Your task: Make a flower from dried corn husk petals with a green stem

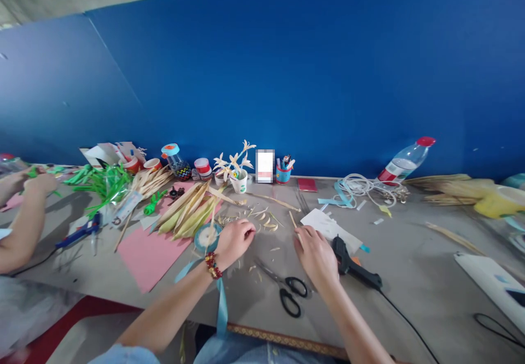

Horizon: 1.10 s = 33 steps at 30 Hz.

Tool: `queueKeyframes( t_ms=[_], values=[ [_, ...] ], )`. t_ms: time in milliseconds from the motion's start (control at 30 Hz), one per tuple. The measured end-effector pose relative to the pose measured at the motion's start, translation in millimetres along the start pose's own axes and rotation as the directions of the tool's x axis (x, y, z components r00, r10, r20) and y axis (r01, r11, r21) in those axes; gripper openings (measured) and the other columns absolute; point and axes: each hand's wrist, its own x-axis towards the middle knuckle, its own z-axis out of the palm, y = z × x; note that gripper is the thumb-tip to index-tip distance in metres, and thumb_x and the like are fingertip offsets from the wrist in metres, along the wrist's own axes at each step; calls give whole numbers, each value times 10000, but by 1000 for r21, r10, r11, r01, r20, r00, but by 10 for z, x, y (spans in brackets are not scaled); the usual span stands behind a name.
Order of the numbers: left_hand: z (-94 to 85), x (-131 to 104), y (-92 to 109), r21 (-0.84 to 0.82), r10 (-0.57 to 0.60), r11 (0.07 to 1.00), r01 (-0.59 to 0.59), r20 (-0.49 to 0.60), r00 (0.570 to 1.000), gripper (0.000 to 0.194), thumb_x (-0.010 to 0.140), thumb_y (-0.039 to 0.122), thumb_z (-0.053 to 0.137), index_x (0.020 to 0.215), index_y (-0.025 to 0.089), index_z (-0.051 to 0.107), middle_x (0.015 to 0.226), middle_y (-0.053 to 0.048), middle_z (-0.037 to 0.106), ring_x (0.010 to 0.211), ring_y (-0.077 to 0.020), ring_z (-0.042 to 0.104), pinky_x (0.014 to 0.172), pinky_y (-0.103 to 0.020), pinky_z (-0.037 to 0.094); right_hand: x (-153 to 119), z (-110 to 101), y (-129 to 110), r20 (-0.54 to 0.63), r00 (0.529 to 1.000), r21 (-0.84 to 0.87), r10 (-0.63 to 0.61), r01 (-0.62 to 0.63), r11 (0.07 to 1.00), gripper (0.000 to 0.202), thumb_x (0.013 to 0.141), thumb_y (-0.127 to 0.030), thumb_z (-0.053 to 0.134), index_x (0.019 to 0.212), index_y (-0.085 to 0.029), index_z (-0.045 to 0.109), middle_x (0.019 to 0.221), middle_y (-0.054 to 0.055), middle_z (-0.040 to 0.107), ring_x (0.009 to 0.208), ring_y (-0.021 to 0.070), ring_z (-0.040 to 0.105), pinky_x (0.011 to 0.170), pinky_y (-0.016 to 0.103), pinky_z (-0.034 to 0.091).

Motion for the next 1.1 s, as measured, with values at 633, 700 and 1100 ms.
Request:
queueKeyframes(
  t_ms=[633, 700, 1100],
  values=[
    [261, 130, -26, 233, -128, 967, 100, 105, 986, 226, 932, 185, 496, 904, 175, 721, 920, -117, 711, 894, -235, 684, 812, -323, 470, 803, 267, -189, 117, 986, 161, 115, -133, 978, 174, 842, -122, 533, 795, -134, 700, 833, 151, 737, 775, 260, 684, 655, 293, 419],
    [244, 129, -24, 214, -112, 973, 85, 120, 986, 249, 939, 181, 479, 884, 168, 722, 902, -125, 709, 882, -243, 685, 804, -333, 475, 758, 211, -140, 89, 990, 268, 110, -131, 954, 151, 840, -146, 538, 795, -164, 681, 818, 106, 727, 759, 229, 662, 656, 278, 418],
    [-38, -110, 555, -717, -127, 695, 45, -61, 990, 157, 880, 312, 628, 884, 173, 704, 882, -51, 687, 804, -175, 617, 719, -247, 471, -34, -180, -414, 141, 979, 952, 149, -175, 250, 340, 808, -502, 678, 762, -170, 620, 666, 7, 600, 619, 147, 543, 584, 235, 449]
  ],
)
